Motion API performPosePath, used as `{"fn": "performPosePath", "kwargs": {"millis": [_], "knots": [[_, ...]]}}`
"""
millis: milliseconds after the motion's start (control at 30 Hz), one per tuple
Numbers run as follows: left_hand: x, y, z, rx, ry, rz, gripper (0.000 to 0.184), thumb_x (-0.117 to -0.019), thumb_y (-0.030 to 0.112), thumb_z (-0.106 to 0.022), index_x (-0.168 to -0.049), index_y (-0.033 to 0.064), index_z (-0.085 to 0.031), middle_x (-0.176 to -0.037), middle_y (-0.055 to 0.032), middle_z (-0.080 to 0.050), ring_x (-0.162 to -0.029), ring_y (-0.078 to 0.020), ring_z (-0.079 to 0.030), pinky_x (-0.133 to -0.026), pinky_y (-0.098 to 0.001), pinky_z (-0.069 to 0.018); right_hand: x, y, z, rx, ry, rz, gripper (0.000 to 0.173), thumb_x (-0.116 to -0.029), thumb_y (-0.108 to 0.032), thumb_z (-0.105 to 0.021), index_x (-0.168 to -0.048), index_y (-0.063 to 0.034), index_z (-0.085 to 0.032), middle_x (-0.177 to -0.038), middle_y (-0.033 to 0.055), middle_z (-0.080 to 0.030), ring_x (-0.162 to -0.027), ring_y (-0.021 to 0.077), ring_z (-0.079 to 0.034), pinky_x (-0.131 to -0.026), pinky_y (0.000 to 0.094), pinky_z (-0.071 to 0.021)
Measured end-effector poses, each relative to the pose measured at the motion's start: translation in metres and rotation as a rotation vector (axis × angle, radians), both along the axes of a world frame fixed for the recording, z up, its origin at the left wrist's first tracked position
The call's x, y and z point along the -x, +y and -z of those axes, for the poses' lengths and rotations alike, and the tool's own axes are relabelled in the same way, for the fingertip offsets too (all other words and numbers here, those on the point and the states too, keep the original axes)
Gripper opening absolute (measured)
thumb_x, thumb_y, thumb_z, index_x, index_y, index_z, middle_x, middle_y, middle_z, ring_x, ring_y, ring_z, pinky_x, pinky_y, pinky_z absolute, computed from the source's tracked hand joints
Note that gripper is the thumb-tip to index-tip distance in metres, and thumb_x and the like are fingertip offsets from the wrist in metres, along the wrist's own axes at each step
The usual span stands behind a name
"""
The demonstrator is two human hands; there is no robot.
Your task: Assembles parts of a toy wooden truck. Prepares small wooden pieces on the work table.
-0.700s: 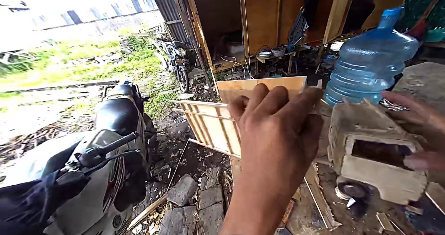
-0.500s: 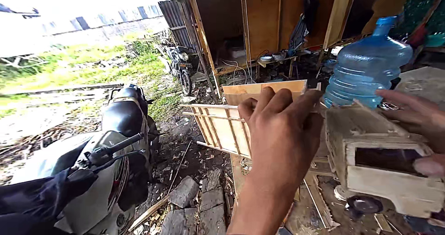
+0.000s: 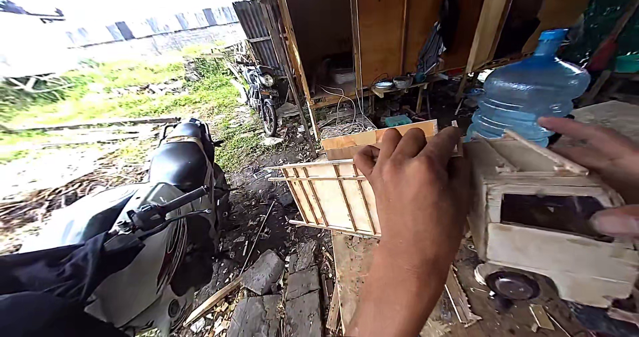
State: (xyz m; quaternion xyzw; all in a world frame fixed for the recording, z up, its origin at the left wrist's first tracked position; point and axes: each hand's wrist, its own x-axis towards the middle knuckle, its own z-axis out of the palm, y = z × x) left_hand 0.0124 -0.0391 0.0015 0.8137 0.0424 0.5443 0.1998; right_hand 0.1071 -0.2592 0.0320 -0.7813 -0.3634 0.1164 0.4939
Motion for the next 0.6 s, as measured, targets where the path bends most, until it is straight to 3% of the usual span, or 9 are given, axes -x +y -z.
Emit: {"fn": "performPosePath", "kwargs": {"millis": [200, 367, 600], "knots": [[0.002, -0.005, -0.003, -0.013, 0.002, -0.021, 0.018, -0.0868, 0.017, -0.074, -0.102, 0.0192, -0.082, -0.066, 0.0063, -0.051, -0.071, -0.0118, -0.048, -0.08, -0.0426, -0.0333, 0.002, 0.002, -0.004, 0.003, -0.002, 0.017, 0.127, -0.0585, -0.053, -0.083, -0.162, -0.0197, -0.017, -0.139, 0.0013, -0.055, -0.123, 0.0133, -0.06, -0.09, 0.0314, -0.0585], [0.003, -0.009, -0.005, -0.018, 0.006, -0.035, 0.019, -0.0861, 0.02, -0.075, -0.103, 0.0207, -0.083, -0.066, 0.0078, -0.053, -0.07, -0.0107, -0.048, -0.078, -0.0414, -0.0333, -0.002, -0.003, -0.003, 0.0, -0.013, 0.023, 0.13, -0.0561, -0.06, -0.084, -0.162, -0.0209, -0.021, -0.139, 0.0024, -0.057, -0.126, 0.0178, -0.06, -0.09, 0.0362, -0.0599], [0.006, -0.013, -0.005, -0.021, 0.031, -0.019, 0.019, -0.0869, 0.02, -0.074, -0.104, 0.0206, -0.083, -0.066, 0.0075, -0.051, -0.07, -0.0112, -0.048, -0.078, -0.0415, -0.0336, -0.003, -0.005, -0.002, 0.004, -0.009, 0.015, 0.128, -0.0562, -0.065, -0.083, -0.161, -0.0196, -0.023, -0.138, 0.0009, -0.058, -0.122, 0.0144, -0.062, -0.088, 0.0328, -0.0603]]}}
